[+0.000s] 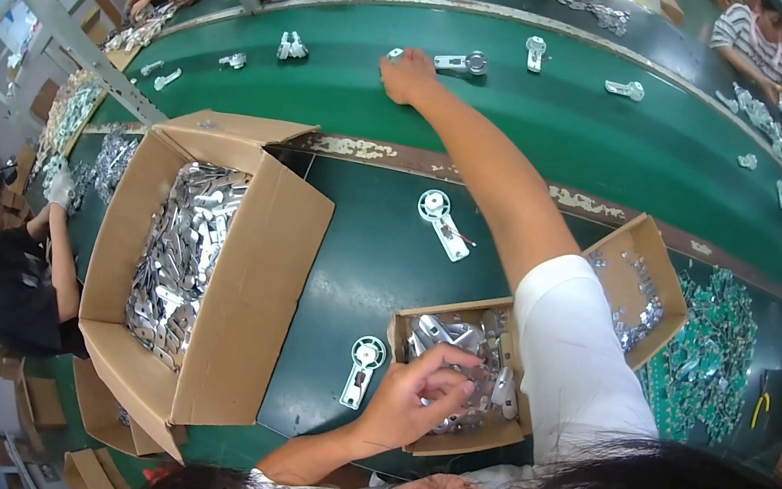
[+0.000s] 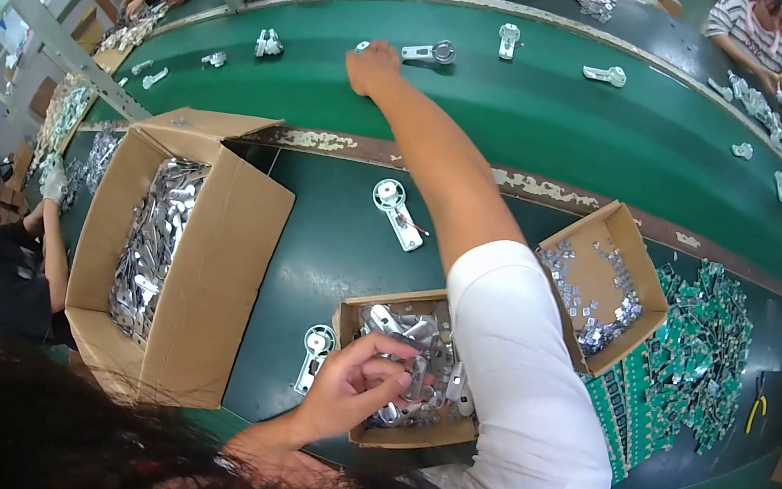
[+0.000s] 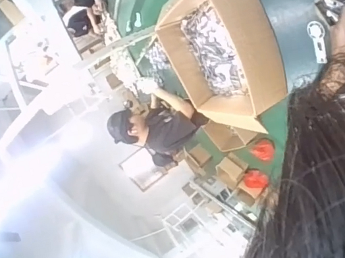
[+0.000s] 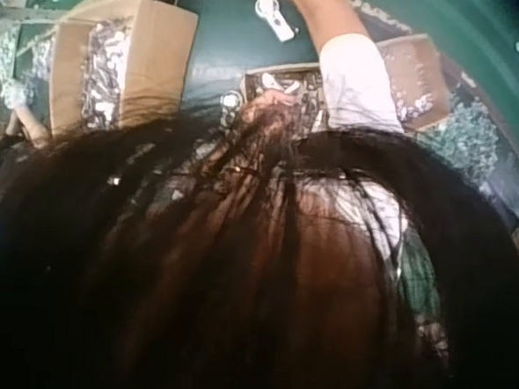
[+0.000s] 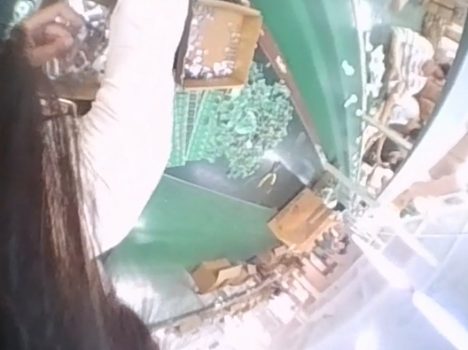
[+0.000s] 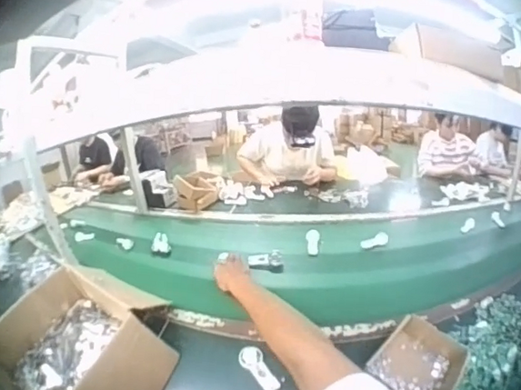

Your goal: The person assembles small components into plastic housings by hand, taking pcbs and metal components from a cardboard box and inserting them into plastic housings.

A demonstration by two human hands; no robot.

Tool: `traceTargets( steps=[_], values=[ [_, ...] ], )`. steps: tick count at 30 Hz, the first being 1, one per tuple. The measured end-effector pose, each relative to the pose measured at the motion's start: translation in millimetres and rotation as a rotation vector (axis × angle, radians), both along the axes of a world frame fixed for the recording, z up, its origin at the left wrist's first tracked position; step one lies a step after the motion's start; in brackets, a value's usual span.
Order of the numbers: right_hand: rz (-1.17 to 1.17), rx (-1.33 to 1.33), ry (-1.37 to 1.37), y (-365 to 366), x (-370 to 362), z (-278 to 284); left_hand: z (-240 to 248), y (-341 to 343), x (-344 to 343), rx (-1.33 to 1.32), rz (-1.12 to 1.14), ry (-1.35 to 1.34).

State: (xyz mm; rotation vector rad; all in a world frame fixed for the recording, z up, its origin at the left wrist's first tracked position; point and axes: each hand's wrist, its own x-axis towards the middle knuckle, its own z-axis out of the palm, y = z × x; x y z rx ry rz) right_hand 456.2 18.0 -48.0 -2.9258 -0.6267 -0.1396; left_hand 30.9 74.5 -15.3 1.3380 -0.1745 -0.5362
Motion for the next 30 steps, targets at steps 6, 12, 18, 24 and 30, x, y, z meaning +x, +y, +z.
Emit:
traceTargets(
  steps=[6,12,18,24,30],
  values=[
    [0.266,0.479,-0.071,-53,-58,9,11,1,6,0.117,-0.056,0.032],
    [0.169,1.122,0.763,-126,-267,95,10,4,5,-0.045,0.035,0.177],
    [0.338,0.951,0.161,-143,-369,74,15,-1,8,-0.063,0.011,0.174],
    [0.209,1.09,0.299,-128,-375,56,14,-4,8,-0.005,0.006,0.162],
    [0.059,1.018,0.588,-126,-380,70,11,-2,9,-0.054,-0.026,0.192]
  ],
)
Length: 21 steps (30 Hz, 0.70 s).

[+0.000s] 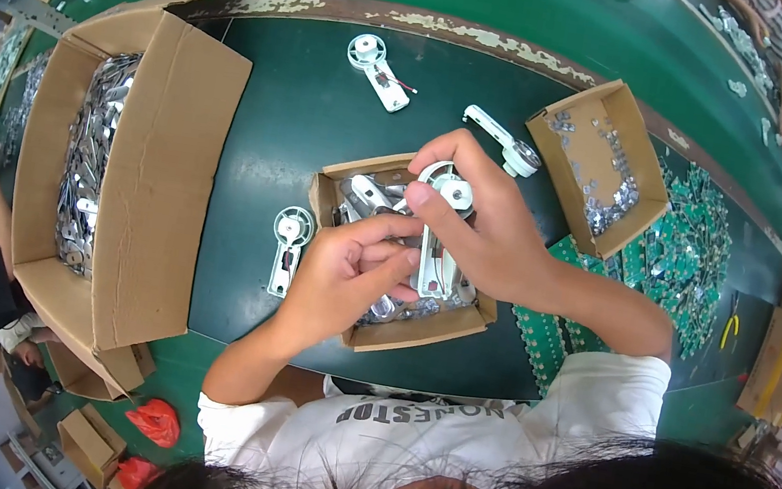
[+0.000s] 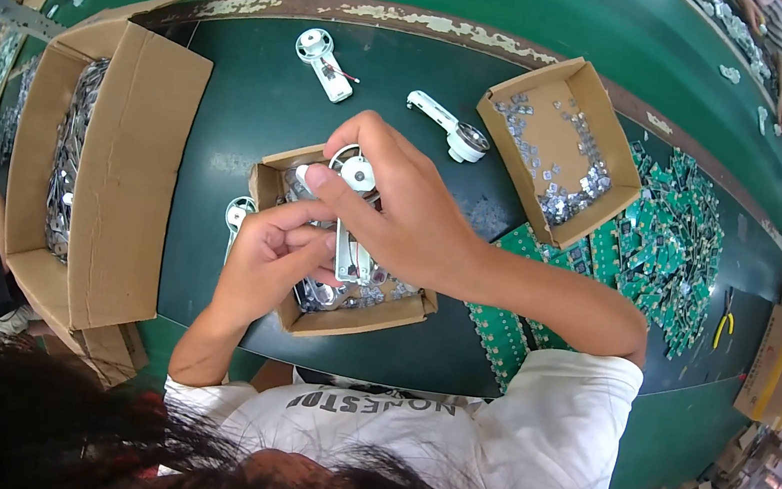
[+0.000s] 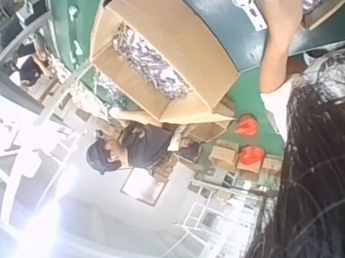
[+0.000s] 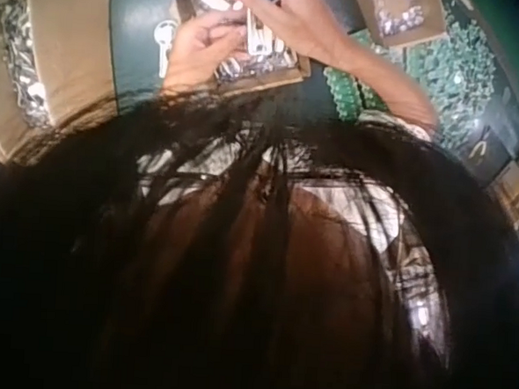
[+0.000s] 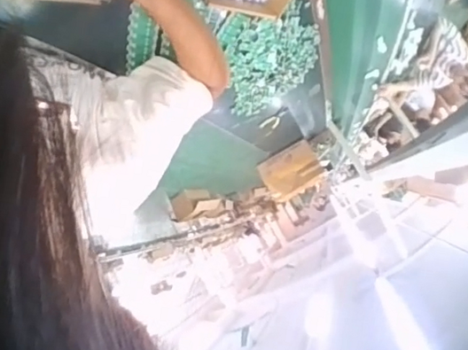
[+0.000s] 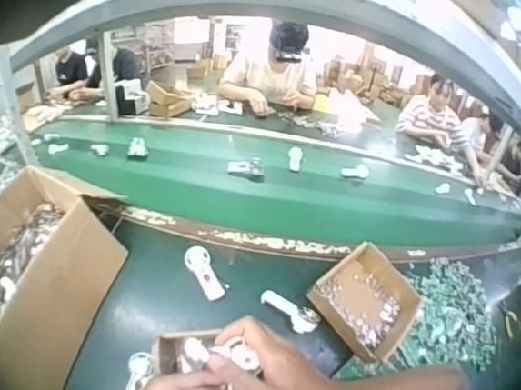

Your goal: The person assembles small components into plastic housings by hand, taking pcbs and metal components from a cardboard box and inserting them into plastic housings.

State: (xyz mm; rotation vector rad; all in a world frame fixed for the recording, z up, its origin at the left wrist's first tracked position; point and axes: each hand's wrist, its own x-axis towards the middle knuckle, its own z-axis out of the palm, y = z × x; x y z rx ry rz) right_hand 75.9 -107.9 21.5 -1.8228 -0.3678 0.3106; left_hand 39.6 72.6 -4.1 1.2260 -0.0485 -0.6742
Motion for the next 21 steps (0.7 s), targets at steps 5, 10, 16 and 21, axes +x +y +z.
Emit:
traceTargets(
  steps=[5,10,16,21],
  values=[
    [-0.003,-0.061,-0.115,3,-2,-9,0,4,3,-0.051,-0.018,0.012],
    [0.0,-0.084,-0.223,6,-1,-11,-6,8,4,-0.102,-0.019,0.036],
    [-0.029,-0.102,-0.211,7,0,-16,-5,8,4,-0.103,-0.027,0.032],
    [-0.084,-0.03,-0.233,8,1,-19,-2,7,3,-0.118,-0.014,0.033]
  ],
)
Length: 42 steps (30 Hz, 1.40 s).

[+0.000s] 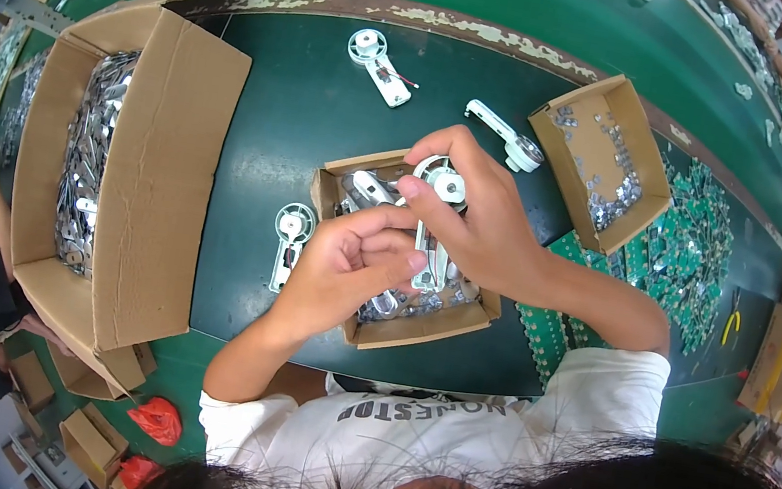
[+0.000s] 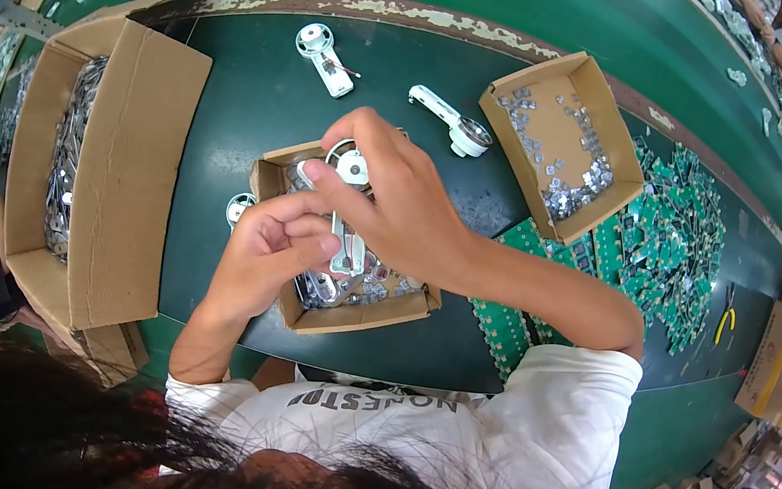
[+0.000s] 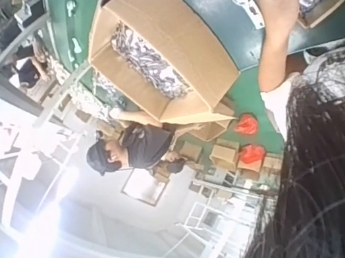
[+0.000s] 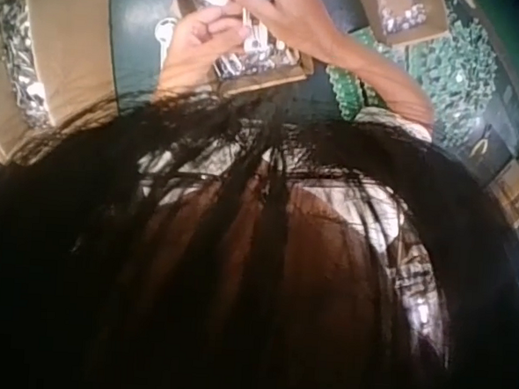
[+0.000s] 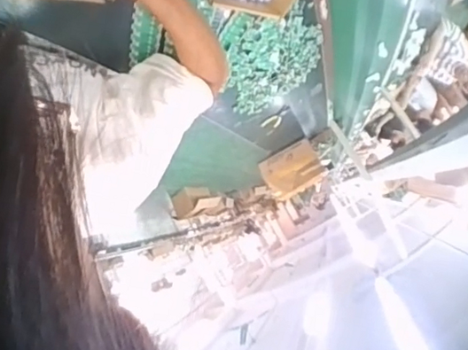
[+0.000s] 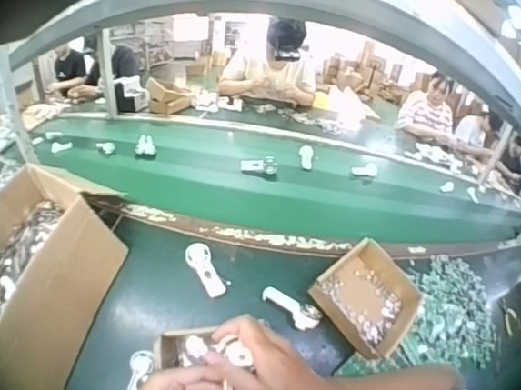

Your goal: The person assembles small components into plastic housings by hand, taking pcbs and metal components from a cardboard box and inserting them into plastic housings.

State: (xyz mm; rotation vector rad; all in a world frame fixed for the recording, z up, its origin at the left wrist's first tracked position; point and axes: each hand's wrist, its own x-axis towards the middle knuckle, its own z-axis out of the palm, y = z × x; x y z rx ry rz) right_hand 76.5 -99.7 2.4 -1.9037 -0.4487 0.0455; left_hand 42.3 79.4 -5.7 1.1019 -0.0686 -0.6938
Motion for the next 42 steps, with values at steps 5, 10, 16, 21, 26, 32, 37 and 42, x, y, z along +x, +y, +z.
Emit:
traceTargets(
  steps=[5,10,16,21,26,32,37,42],
  values=[
    [0.003,0.033,0.065,0,-1,2,1,-2,0,0.004,0.017,0.006],
    [0.013,0.024,-0.041,2,2,-5,-4,-5,-4,0.063,0.026,-0.099],
    [0.031,0.093,0.04,3,4,-7,-1,-17,-11,0.023,0.106,-0.159],
    [0.062,0.124,0.037,3,3,-13,-2,-18,-13,0.046,0.074,-0.131],
    [0.064,0.119,0.002,0,2,-14,2,-16,-15,0.038,0.007,-0.05],
    [0.203,0.161,0.383,-15,5,16,-8,-21,-21,0.082,0.261,-0.381],
    [0.381,0.253,0.384,-30,8,18,-23,-21,-17,0.071,0.251,-0.657],
    [0.376,0.224,0.536,-33,14,19,-3,-20,-12,0.013,0.187,-0.322]
  ],
)
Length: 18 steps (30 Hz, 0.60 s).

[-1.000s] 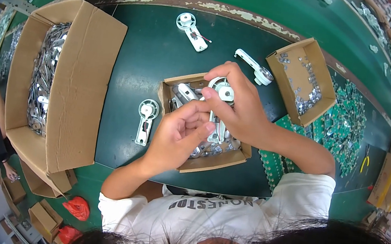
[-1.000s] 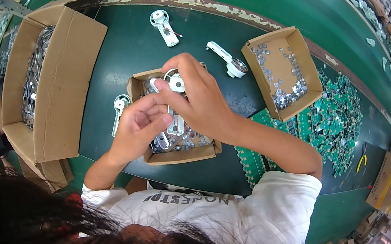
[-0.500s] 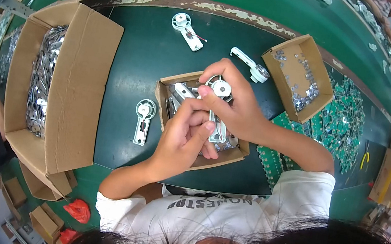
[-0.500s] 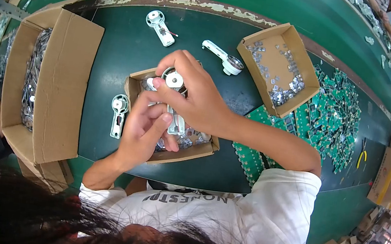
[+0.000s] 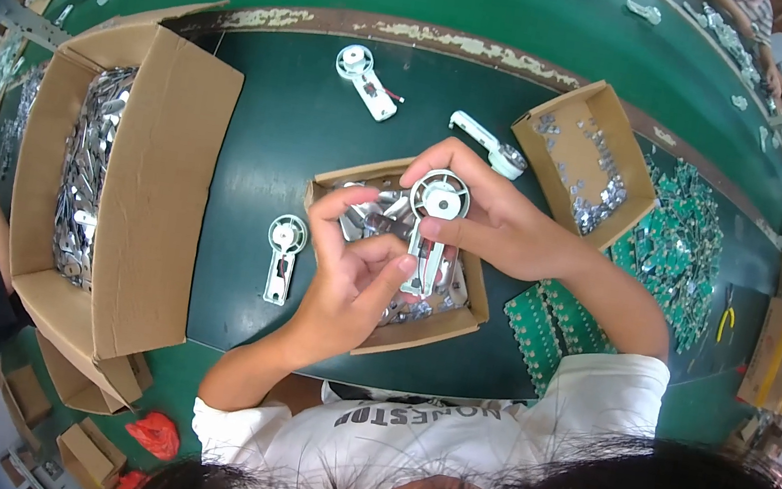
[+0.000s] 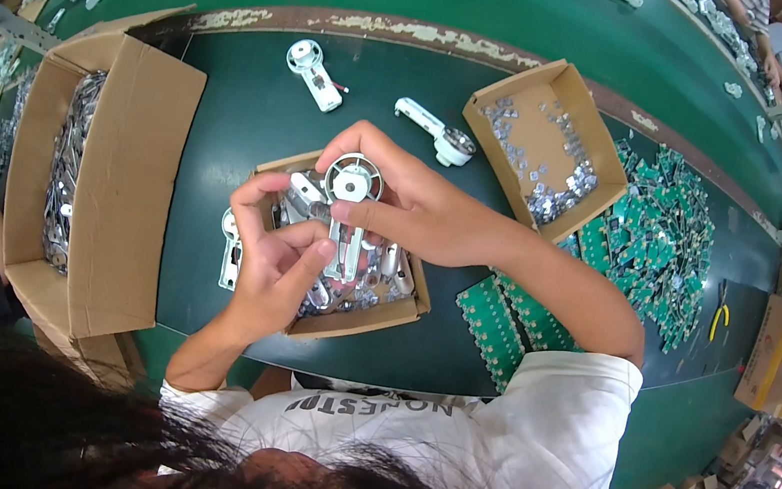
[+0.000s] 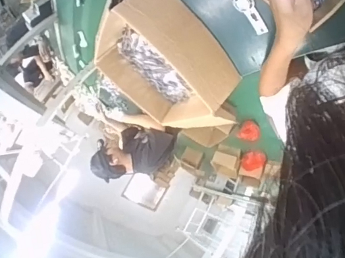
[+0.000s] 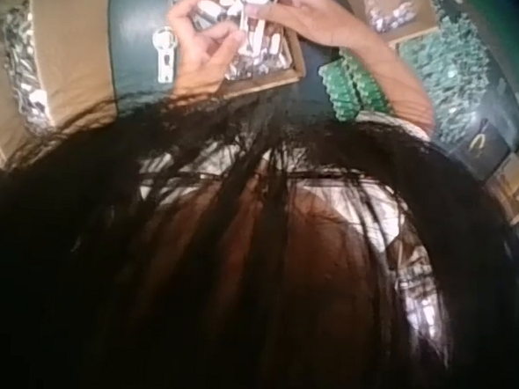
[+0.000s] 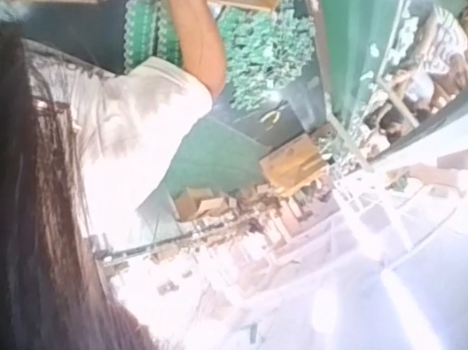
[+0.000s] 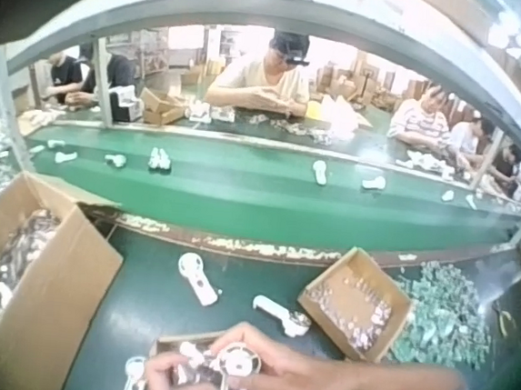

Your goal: The person assembles small components into plastic housings by hand, taking pcbs and metal components from a cardboard box and inserting them into plastic housings.

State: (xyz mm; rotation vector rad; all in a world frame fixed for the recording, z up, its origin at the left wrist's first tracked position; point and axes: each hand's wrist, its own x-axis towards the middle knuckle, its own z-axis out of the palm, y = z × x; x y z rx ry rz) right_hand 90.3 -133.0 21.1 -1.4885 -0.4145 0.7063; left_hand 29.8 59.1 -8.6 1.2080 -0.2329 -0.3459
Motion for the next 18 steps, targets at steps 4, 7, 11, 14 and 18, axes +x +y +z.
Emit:
traceTargets(
  steps=[4,7,11,14,18],
  values=[
    [-0.353,-0.118,-0.288,-11,88,19,-10,1,-3,0.105,0.043,-0.148],
    [-0.388,-0.594,-0.263,-80,210,7,-6,1,4,0.39,-0.074,-0.355],
    [-0.524,-0.553,0.003,-129,292,-35,2,-3,3,0.54,-0.095,-0.431],
    [-0.845,-0.904,-0.734,-134,299,-58,-5,-3,4,0.562,-0.117,-0.556],
    [-0.848,-0.455,-1.308,-88,176,-13,-9,-1,1,0.801,-0.033,-0.739]
  ],
)
